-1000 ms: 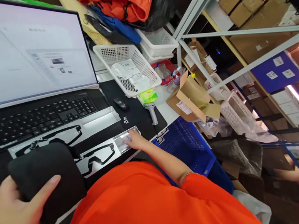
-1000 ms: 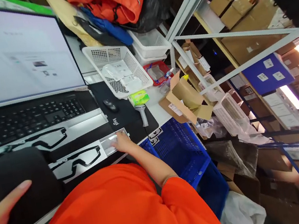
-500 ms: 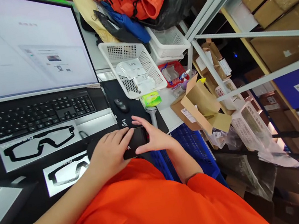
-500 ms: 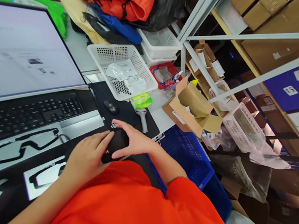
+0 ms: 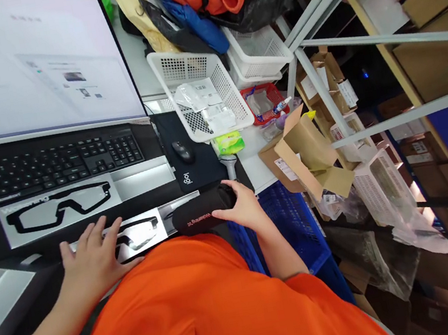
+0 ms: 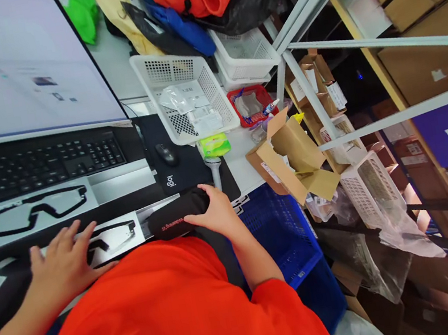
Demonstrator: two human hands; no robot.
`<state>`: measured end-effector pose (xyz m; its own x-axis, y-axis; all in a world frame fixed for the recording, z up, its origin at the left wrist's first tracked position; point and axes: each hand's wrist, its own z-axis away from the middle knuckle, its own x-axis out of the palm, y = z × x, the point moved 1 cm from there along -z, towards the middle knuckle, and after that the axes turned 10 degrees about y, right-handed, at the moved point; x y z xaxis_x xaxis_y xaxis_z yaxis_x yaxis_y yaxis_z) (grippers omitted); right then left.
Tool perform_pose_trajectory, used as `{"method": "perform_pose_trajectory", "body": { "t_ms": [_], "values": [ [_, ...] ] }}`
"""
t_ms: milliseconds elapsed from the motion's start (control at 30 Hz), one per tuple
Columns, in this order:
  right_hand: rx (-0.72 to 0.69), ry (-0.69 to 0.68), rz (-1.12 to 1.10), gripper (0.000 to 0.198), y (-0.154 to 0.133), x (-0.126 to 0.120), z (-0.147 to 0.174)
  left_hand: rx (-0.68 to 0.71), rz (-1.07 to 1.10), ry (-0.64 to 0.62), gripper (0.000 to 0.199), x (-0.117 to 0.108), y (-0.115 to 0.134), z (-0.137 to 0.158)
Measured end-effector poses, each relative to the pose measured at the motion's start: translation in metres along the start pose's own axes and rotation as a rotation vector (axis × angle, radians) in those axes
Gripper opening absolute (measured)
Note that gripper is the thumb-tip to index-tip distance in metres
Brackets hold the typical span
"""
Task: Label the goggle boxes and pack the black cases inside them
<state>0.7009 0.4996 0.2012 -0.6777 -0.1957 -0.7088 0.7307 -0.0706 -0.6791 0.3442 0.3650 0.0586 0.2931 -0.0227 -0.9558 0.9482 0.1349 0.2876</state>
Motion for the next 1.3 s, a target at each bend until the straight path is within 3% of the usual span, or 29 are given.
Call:
{"method": "perform_pose_trajectory", "body": {
  "t_ms": [133, 233, 300, 367, 533, 667, 767, 900, 1100, 1300],
  "values": [
    [0.002, 0.115, 0.020, 0.086, 0.005, 0.061, -0.006, -0.161, -0.065, -0.032, 0.101, 0.008, 0.005, 0.008],
    [-0.024, 0.177, 0.037, 0.058, 0.011, 0.100, 0.000, -0.217, -0.073, -0.081, 0.099, 0.008, 0.009, 0.007],
    [-0.054, 0.208, 0.131, 0.045, 0.010, 0.112, 0.007, -0.222, -0.055, -0.119, 0.098, 0.006, 0.007, 0.006],
    [-0.058, 0.203, 0.277, 0.042, 0.004, 0.112, 0.013, -0.218, -0.048, -0.136, 0.099, 0.005, 0.005, 0.005],
    [0.018, 0.050, 0.438, 0.066, -0.019, 0.102, 0.014, -0.199, -0.061, -0.178, 0.114, 0.005, 0.002, 0.004],
    [0.008, 0.022, 0.351, 0.030, -0.018, 0.103, 0.005, -0.183, -0.066, -0.170, 0.113, 0.004, 0.002, 0.005],
    [0.079, 0.047, 0.179, 0.016, -0.003, 0.102, 0.002, -0.172, -0.062, -0.158, 0.111, 0.001, 0.003, 0.006],
    [0.156, 0.034, 0.045, 0.019, 0.008, 0.107, 0.009, -0.158, -0.054, -0.169, 0.111, -0.003, 0.004, 0.007],
    [0.068, -0.080, 0.341, 0.025, -0.009, 0.125, 0.011, -0.182, -0.080, -0.200, 0.112, -0.011, 0.011, 0.002],
    [0.050, -0.151, 0.344, 0.027, -0.011, 0.125, 0.019, -0.158, -0.054, -0.177, 0.109, -0.015, 0.016, 0.005]
  ]
}}
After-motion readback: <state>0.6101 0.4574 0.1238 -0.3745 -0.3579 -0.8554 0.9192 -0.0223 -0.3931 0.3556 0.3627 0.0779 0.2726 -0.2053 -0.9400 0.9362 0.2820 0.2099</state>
